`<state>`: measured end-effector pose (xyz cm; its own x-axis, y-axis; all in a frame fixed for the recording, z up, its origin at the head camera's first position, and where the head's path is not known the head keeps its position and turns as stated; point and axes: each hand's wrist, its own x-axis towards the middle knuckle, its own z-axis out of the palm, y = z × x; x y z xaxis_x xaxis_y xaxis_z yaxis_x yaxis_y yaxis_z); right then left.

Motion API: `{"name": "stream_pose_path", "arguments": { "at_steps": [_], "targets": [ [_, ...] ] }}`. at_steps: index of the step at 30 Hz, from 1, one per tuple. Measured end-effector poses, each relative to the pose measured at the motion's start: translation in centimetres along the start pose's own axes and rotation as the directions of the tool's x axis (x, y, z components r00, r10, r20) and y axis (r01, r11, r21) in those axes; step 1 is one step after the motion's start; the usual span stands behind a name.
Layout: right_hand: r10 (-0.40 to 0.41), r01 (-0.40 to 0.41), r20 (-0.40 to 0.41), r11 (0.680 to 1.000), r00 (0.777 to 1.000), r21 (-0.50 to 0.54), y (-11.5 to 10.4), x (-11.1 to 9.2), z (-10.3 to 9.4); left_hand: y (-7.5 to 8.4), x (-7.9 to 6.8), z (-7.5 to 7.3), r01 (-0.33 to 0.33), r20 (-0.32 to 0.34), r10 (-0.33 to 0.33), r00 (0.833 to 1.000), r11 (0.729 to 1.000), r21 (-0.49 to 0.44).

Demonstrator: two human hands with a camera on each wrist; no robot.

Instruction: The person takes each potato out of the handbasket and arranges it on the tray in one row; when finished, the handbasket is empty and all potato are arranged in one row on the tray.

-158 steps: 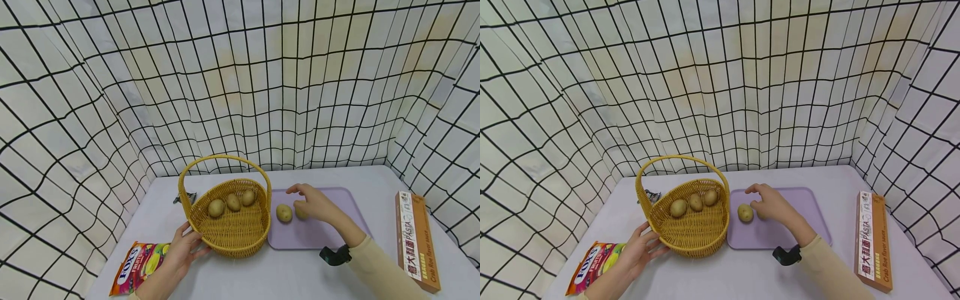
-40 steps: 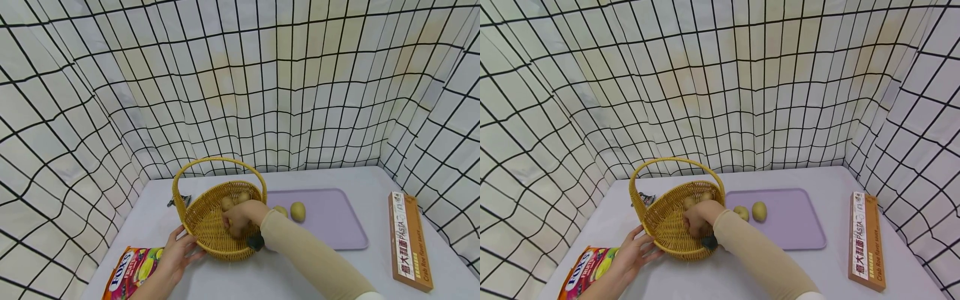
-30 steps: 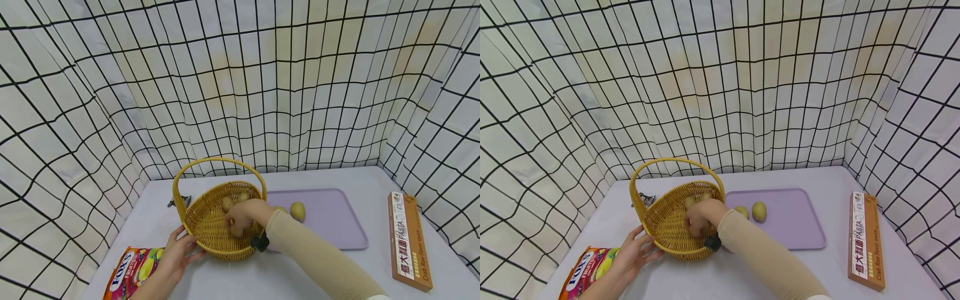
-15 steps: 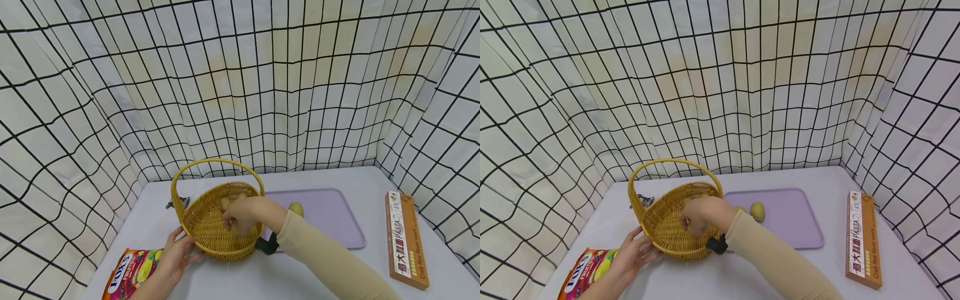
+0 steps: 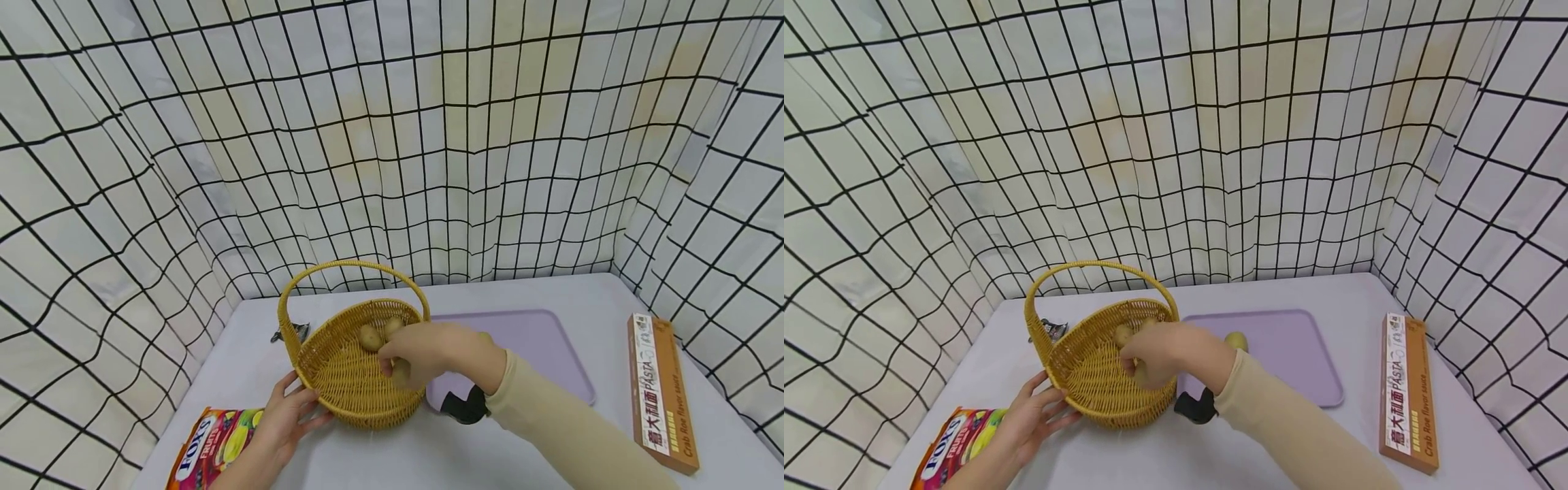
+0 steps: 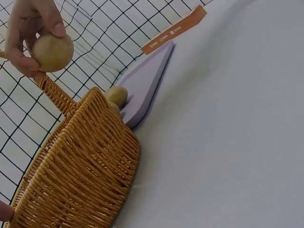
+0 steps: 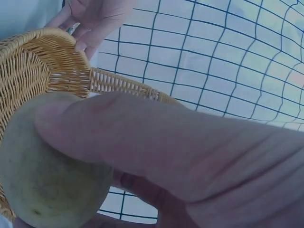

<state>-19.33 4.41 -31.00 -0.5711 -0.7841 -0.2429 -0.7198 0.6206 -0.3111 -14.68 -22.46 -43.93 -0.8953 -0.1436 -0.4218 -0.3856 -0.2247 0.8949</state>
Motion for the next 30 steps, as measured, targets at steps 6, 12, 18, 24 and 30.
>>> {"name": "stream_pose_path", "arguments": {
  "at_steps": [6,12,18,24,30],
  "targets": [
    [0.024,-0.024,0.008,0.998,1.000,0.051,0.7,-1.6,-0.1,0.2,0.1,0.0,0.006,-0.002,-0.006,1.000,1.000,0.001],
    [0.035,-0.033,-0.025,0.998,0.999,0.053,2.3,-2.9,0.4,0.0,0.2,-0.2,0.021,0.004,-0.021,1.000,1.000,-0.005],
    [0.100,-0.095,-0.029,0.986,0.995,0.138,4.6,-4.4,0.8,0.0,0.3,-0.1,0.017,0.012,-0.017,1.000,1.000,-0.014],
    [0.121,-0.104,-0.065,0.970,0.991,0.219,7.8,-5.3,1.6,0.0,0.3,-0.2,0.014,0.009,-0.014,1.000,0.999,-0.029],
    [0.144,-0.096,-0.131,0.944,0.981,0.317,11.2,-6.5,2.5,0.0,0.2,-0.1,0.018,0.008,-0.017,1.000,0.999,-0.034]
  ]
}}
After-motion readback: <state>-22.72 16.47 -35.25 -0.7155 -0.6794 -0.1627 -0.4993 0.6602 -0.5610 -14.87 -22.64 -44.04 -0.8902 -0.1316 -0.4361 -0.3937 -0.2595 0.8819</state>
